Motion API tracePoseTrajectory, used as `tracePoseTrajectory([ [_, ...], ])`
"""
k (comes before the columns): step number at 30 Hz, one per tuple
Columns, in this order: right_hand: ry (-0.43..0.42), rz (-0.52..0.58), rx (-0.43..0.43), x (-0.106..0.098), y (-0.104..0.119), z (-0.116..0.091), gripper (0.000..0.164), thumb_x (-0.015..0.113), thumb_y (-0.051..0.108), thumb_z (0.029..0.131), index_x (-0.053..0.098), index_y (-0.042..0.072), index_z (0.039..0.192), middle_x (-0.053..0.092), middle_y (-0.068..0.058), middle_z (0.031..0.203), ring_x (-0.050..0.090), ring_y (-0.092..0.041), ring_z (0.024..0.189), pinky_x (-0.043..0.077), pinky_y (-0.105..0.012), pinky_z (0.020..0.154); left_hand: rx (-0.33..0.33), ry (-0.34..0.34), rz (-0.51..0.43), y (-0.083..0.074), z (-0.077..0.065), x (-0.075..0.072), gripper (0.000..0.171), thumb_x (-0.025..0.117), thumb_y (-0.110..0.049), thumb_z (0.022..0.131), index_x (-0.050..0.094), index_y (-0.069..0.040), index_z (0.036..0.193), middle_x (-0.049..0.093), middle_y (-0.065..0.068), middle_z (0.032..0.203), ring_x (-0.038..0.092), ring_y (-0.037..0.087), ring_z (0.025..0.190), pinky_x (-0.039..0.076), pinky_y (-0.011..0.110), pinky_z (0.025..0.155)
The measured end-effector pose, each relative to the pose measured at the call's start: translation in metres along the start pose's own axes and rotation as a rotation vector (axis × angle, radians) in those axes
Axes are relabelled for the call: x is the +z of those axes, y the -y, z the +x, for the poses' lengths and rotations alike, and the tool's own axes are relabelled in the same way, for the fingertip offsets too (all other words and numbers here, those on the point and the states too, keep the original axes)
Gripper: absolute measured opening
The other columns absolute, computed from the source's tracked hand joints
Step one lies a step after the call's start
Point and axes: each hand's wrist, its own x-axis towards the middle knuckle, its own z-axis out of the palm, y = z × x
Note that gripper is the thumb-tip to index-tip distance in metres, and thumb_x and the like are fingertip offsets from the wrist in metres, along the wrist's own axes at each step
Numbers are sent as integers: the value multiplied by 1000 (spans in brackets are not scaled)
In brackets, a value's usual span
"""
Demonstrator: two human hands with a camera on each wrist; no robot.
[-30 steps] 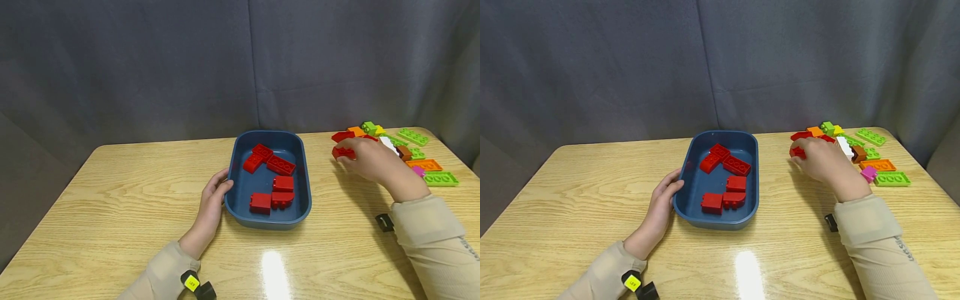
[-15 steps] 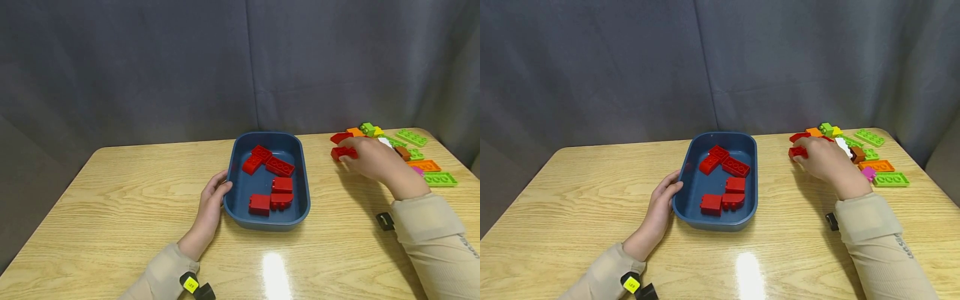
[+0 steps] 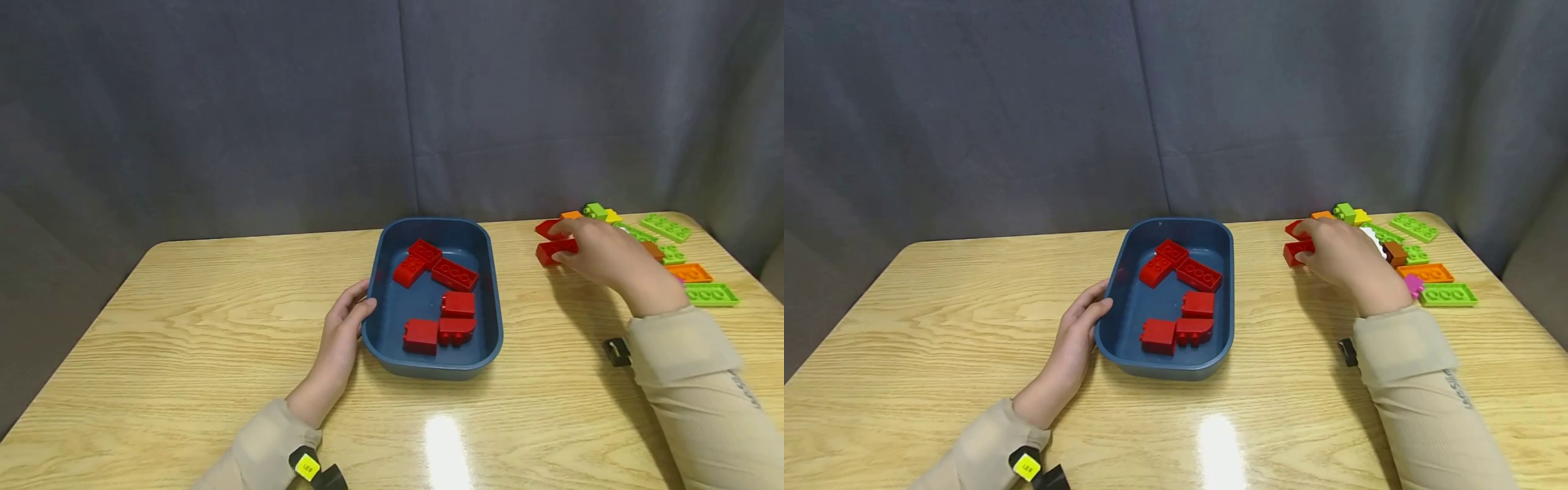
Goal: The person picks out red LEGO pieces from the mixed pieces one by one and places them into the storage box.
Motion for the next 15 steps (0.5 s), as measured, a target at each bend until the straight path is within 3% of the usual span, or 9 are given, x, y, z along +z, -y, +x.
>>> tracePoseTrajectory([
  [15,74,-2,32,6,-12,10,46,66,10,78,56,-7,119,62,-33,113,55,-41,93,46,-57,85,0,-18,10,0,1,0,42,47,-19,93,50,-10,134,54,14,135,53,24,113,44,27,87],
])
